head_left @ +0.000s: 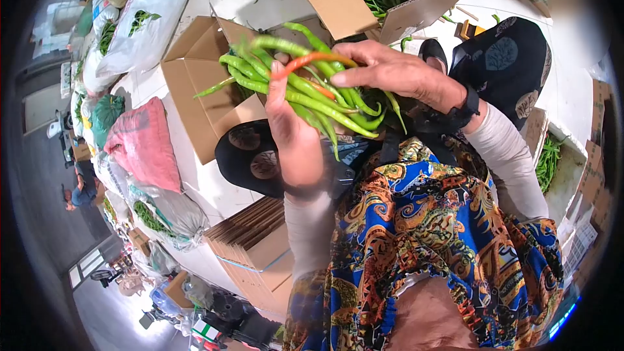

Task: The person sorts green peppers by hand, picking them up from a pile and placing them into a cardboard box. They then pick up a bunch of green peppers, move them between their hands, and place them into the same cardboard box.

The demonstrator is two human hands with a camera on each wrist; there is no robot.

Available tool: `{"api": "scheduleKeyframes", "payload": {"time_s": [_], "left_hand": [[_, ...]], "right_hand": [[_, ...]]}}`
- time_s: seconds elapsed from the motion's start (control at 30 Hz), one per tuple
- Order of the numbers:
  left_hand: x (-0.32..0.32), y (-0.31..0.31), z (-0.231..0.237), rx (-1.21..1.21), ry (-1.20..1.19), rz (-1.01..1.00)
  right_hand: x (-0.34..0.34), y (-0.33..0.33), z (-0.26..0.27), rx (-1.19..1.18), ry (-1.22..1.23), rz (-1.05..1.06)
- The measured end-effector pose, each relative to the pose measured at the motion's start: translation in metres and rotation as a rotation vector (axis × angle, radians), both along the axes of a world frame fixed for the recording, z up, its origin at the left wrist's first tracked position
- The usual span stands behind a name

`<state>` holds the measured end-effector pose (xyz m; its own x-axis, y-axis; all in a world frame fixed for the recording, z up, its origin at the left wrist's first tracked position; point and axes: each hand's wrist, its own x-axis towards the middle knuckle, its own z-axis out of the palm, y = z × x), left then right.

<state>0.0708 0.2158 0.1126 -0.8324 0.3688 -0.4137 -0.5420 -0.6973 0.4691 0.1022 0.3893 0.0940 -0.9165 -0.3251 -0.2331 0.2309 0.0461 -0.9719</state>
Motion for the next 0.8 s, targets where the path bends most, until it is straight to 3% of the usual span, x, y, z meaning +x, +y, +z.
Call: {"api": "scheduleKeyframes", "payload": {"time_s": [0.07, 0.17, 0.27, 0.43, 0.53, 0.6, 0.67, 0.73, 0.8], "left_hand": [[-0.004, -0.007, -0.015, -0.076, -0.014, 0.017], [-0.009, -0.014, -0.029, 0.242, 0.182, -0.091], [-0.008, -0.013, -0.021, 0.240, 0.138, -0.042], [-0.008, -0.015, -0.016, 0.213, 0.209, -0.069], [0.000, -0.012, -0.011, 0.091, 0.218, -0.104], [0.003, -0.009, -0.010, -0.128, 0.288, -0.157], [0.006, -0.009, -0.011, -0.180, 0.309, -0.207], [0.006, -0.012, -0.012, -0.236, 0.338, -0.251], [0.007, -0.010, -0.012, -0.312, 0.383, -0.343]], "right_hand": [[0.005, 0.004, 0.023, -0.223, -0.113, -0.059], [0.001, 0.009, 0.004, -0.354, -0.050, -0.084], [0.004, 0.010, -0.003, -0.386, -0.036, -0.185], [0.001, 0.022, 0.010, -0.657, -0.112, -0.115], [-0.002, 0.021, 0.010, -0.679, -0.133, -0.258], [-0.002, 0.021, 0.008, -0.724, -0.130, -0.238], [-0.005, 0.018, 0.007, -0.744, -0.121, -0.269], [-0.009, 0.012, 0.010, -0.679, -0.056, -0.282], [-0.007, 0.004, 0.020, -0.458, 0.067, -0.327]]}}
